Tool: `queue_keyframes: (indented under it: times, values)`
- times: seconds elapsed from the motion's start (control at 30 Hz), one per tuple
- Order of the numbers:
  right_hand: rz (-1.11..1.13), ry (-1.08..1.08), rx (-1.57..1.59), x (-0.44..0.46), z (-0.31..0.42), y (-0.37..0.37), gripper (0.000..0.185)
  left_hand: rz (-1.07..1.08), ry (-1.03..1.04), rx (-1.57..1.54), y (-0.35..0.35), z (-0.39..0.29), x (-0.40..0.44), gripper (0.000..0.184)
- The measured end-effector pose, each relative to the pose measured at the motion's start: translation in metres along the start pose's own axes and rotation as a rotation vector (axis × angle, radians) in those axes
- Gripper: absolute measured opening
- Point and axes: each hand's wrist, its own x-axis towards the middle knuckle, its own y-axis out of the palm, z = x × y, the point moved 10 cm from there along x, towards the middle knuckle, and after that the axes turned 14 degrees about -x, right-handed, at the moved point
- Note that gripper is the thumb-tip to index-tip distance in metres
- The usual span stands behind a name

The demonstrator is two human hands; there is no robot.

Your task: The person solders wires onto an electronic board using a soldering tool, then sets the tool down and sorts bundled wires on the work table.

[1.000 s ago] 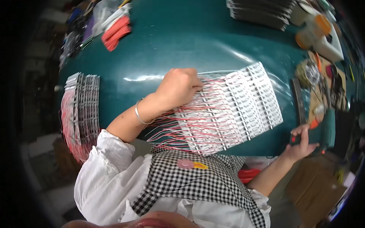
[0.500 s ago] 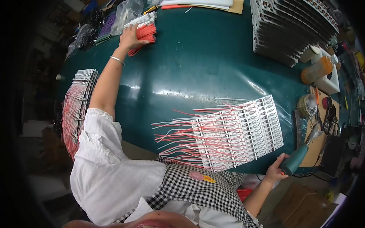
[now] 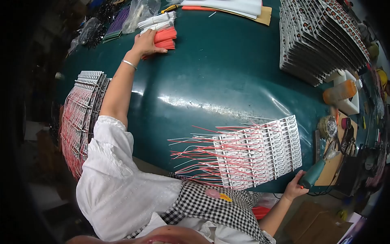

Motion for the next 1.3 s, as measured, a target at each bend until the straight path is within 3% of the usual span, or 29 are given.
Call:
queue_keyframes:
  times: [0.13,0.23,0.27,0.3,0.37,0.53,0.6,0.7,0.73,0.87,0.9,0.97,1.0,1.03,1.1,1.13,1.23,1.3]
  values:
    - [0.011,-0.020,-0.027,-0.001,0.003,0.000,0.015,-0.093,0.070,0.178,-0.008,-0.031,-0.039,0.104]
    - [-0.001,-0.035,-0.007,-0.002,0.007,-0.002,0.013,0.023,-0.055,-0.124,-0.033,-0.023,-0.033,0.086]
    - [-0.009,-0.046,0.003,-0.002,0.008,-0.003,0.012,-0.176,-0.090,-0.322,-0.053,-0.010,-0.025,0.065]
    - [-0.012,-0.055,0.003,-0.002,0.009,-0.003,0.012,-0.221,-0.187,-0.379,-0.060,0.011,-0.009,0.053]
    - [-0.032,-0.072,0.003,-0.002,0.011,-0.005,0.011,-0.308,-0.213,-0.293,-0.070,0.028,0.017,0.043]
    - [0.006,-0.036,-0.031,-0.001,0.020,-0.007,0.015,-0.238,-0.125,-0.117,0.005,0.066,0.088,0.029]
    - [-0.005,-0.049,-0.048,0.002,0.025,-0.007,0.016,-0.196,-0.183,-0.077,0.007,0.061,0.089,0.031]
    - [-0.011,-0.074,-0.066,0.002,0.029,-0.009,0.016,0.054,-0.166,-0.101,0.023,0.074,0.109,0.037]
    - [-0.020,-0.085,-0.058,0.002,0.030,-0.009,0.016,0.180,-0.155,-0.057,0.030,0.073,0.115,0.047]
    - [-0.032,-0.010,-0.001,-0.007,0.011,-0.004,0.014,0.210,-0.295,0.010,0.055,0.109,0.129,0.051]
    - [-0.014,-0.015,-0.006,-0.009,0.006,-0.004,0.016,0.307,-0.159,0.085,0.057,0.090,0.128,0.054]
    - [-0.023,-0.004,-0.019,-0.009,0.000,-0.004,0.022,0.232,-0.052,-0.019,0.078,0.106,0.139,0.063]
    - [-0.077,0.004,-0.050,-0.008,0.007,-0.007,0.026,0.290,-0.068,0.091,0.105,0.143,0.156,0.069]
    - [-0.066,-0.024,-0.066,-0.003,0.019,-0.008,0.026,0.263,-0.071,0.015,0.075,0.101,0.130,0.069]
    - [-0.016,-0.099,-0.090,0.007,0.042,-0.012,0.026,0.081,-0.138,-0.247,0.045,0.095,0.111,0.055]
    - [-0.036,-0.097,-0.084,0.009,0.043,-0.013,0.027,0.163,-0.200,-0.034,0.025,0.069,0.089,0.050]
    - [-0.086,-0.101,-0.064,0.010,0.044,-0.019,0.024,0.085,-0.185,0.059,-0.008,0.048,0.073,0.054]
    - [-0.089,-0.103,0.001,0.010,0.045,-0.019,0.022,-0.109,-0.139,0.012,-0.030,0.065,0.076,0.052]
